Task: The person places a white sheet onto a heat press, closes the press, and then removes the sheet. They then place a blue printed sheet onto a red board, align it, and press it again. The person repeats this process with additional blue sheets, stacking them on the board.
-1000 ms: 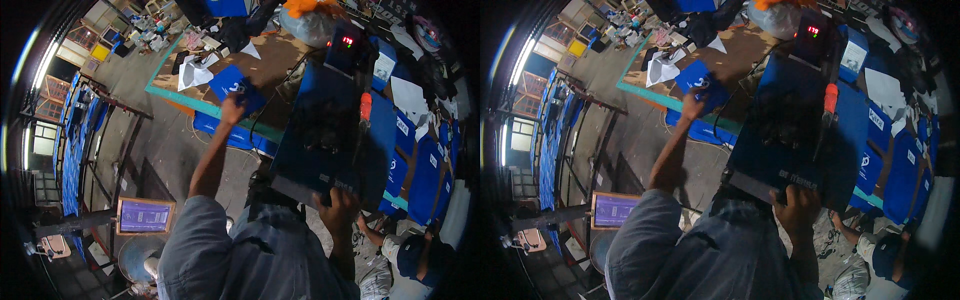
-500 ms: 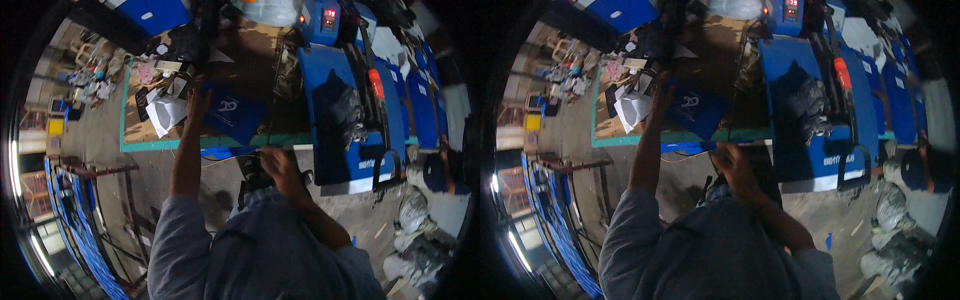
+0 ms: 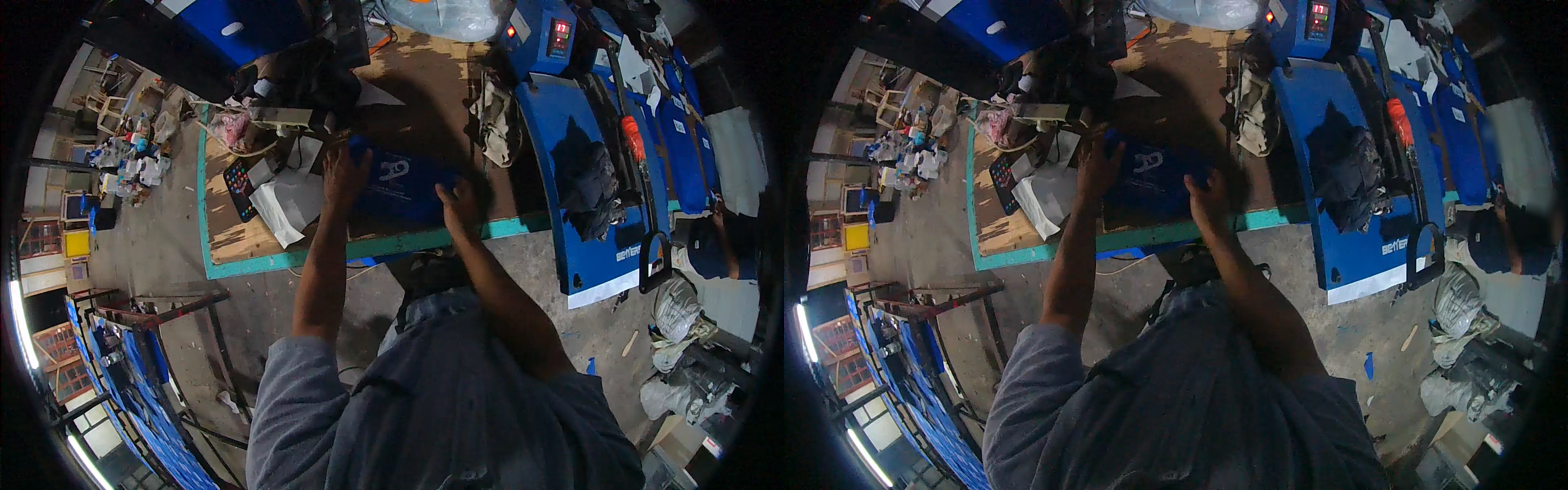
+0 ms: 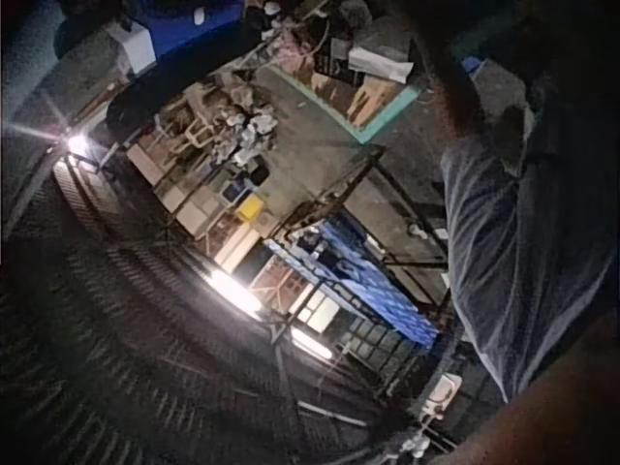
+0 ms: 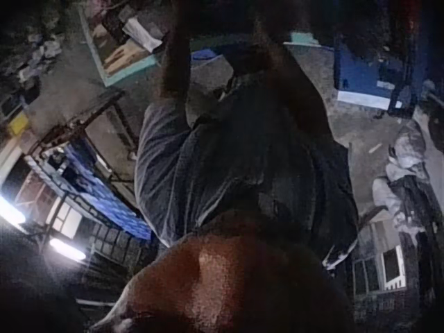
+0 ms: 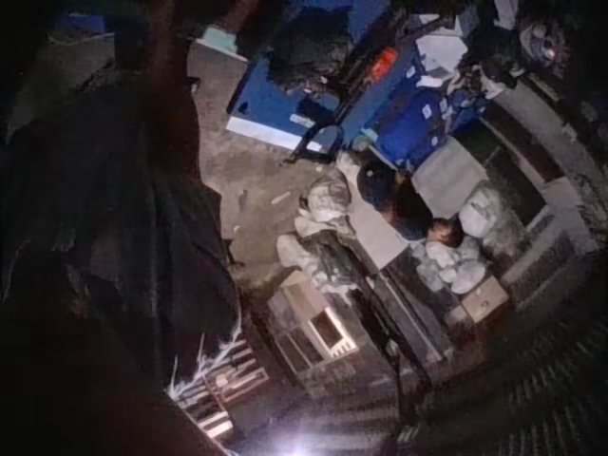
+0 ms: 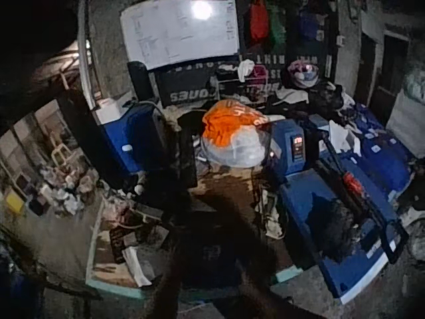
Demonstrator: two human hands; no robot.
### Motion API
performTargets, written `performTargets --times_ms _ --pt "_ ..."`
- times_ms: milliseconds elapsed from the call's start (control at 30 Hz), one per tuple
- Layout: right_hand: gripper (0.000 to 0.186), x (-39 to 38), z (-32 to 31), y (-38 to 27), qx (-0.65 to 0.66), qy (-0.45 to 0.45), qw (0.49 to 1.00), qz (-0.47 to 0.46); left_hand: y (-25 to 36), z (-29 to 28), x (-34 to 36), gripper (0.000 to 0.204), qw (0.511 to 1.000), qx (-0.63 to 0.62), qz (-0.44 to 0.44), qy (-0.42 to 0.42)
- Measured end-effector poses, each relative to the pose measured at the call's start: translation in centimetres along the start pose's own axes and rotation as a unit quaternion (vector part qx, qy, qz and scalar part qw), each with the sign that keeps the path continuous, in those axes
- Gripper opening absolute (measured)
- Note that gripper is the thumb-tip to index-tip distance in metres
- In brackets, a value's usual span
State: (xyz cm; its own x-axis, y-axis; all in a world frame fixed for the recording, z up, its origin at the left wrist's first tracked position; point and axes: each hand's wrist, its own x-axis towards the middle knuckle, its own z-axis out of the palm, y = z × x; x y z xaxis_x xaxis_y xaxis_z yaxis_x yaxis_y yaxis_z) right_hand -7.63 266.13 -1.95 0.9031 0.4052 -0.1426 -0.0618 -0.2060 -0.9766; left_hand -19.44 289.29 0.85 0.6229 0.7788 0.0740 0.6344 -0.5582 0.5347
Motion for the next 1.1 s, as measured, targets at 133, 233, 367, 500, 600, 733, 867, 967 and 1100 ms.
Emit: performTargets --times_ms 133,233,367,500,600,733,867,967,1100 --pt "0.055 0.5 -1.7 -2.7 -0.281 -0.084 0.947 -0.131 0.3 -1.5 -1.1 0.068 0.992 0.104 0.065 0.025" --pt "0.052 -1.4 -2.5 -6.8 -0.308 -0.123 0.932 -0.148 1.7 -2.5 -1.8 0.068 0.998 -0.032 0.057 0.013" --pt "0.046 -7.9 -12.9 -14.9 -0.009 -0.222 0.969 -0.104 9.4 -3.2 -2.2 0.063 0.985 -0.127 0.114 0.017" --pt "0.039 -9.1 -31.1 -22.7 -0.234 -0.027 0.915 -0.329 25.8 -0.6 -5.1 0.066 0.92 -0.304 0.234 -0.084" --pt "0.063 -5.2 -40.9 -25.3 -0.473 -0.135 0.838 -0.236 38.2 3.7 -7.1 0.078 0.896 -0.243 0.372 0.017" --pt "0.077 -0.5 -46.6 -22.8 -0.53 -0.353 0.744 -0.202 43.3 6.8 -9.6 0.093 0.94 -0.107 0.316 -0.076" --pt "0.075 1.6 -50.3 -20.8 -0.419 -0.392 0.772 -0.273 44.6 6.5 -15.2 0.09 0.965 -0.048 0.245 -0.086" --pt "0.064 1.6 -50.6 -20.3 -0.478 -0.442 0.733 -0.198 46.6 5.9 -20.5 0.088 0.971 0.026 0.223 -0.083" --pt "0.042 1.9 -48.3 -19.6 -0.588 -0.479 0.627 -0.175 49.8 7.6 -24.4 0.089 0.968 0.089 0.23 -0.044"
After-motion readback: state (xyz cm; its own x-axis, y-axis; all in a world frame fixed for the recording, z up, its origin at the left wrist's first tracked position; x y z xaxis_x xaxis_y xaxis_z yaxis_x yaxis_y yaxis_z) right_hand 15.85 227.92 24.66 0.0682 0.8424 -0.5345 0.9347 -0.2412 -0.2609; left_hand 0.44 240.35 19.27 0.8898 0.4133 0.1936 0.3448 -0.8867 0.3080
